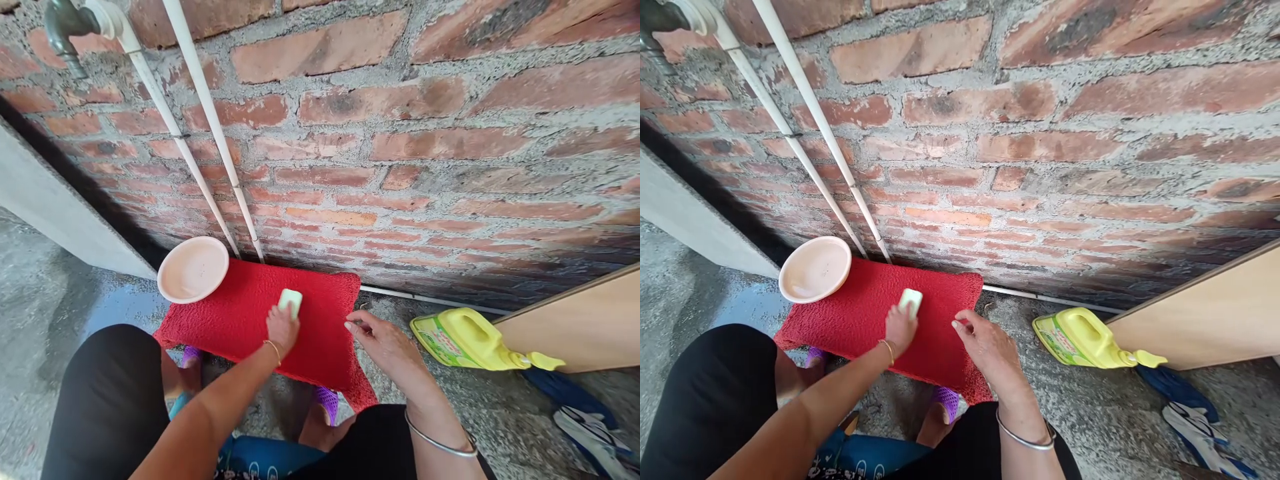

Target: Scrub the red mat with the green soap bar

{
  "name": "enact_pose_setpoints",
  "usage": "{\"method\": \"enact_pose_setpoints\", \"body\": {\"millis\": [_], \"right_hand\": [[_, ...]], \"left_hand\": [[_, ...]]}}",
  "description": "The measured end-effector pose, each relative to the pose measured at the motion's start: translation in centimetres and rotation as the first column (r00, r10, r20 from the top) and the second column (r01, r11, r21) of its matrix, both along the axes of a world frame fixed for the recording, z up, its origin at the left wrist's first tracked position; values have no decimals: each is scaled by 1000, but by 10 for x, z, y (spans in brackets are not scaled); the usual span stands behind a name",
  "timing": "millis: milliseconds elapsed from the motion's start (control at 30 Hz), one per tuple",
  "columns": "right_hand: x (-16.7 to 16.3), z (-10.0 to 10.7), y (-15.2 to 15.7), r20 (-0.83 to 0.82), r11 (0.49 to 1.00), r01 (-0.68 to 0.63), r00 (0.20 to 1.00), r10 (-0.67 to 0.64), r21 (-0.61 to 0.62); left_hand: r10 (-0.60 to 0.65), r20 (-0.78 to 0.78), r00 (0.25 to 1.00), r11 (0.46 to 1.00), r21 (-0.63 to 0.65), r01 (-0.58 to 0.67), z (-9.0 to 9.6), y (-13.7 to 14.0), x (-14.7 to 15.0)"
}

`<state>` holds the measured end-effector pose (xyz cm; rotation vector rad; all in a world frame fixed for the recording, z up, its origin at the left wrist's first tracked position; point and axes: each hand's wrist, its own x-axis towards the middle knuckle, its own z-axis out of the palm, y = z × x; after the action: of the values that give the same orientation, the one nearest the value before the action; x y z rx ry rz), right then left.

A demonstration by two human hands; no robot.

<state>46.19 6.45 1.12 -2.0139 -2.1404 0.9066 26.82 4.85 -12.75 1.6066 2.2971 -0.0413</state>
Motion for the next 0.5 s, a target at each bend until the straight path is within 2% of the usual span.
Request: {"method": "enact_pose_setpoints", "body": {"millis": [67,100,133,167,200,233,267,333,367,433,500], "right_hand": [[-2,0,2,-18,1000,23,1000,-23,-2],[-2,0,2,-24,1000,24,999,-24,-2],[-3,-1,2,-30,1000,22,999,-22,-2],[-3,-1,2,-33,1000,17,999,-17,-3],[-3,-1,2,-32,1000,11,999,-11,-3],[-2,-2,2,-29,1000,5,1000,-5,0],[-1,-2,2,-28,1000,-2,1000,2,6],[1,-4,1,-37,999,-16,999,17,32],[2,-4,1,-47,999,-22,999,24,47],[3,-4,0,-67,997,-32,997,37,66],[3,-3,0,-69,998,-38,997,42,58]], "left_hand": [[-170,83,982,985,-22,172,-9,-28,41],[-338,152,929,936,-45,348,-13,-40,58],[-453,218,865,881,-41,472,-16,-50,69],[-530,265,806,830,-31,556,-18,-56,76],[-562,286,776,807,-17,590,-18,-56,76],[-542,279,792,824,-8,567,-16,-52,71],[-484,250,839,865,-5,501,-13,-43,61],[-273,152,950,961,-1,277,-4,-14,28],[-156,104,982,988,14,155,2,3,8],[114,11,993,992,47,-114,13,35,-34],[287,-44,957,956,79,-283,20,57,-66]]}}
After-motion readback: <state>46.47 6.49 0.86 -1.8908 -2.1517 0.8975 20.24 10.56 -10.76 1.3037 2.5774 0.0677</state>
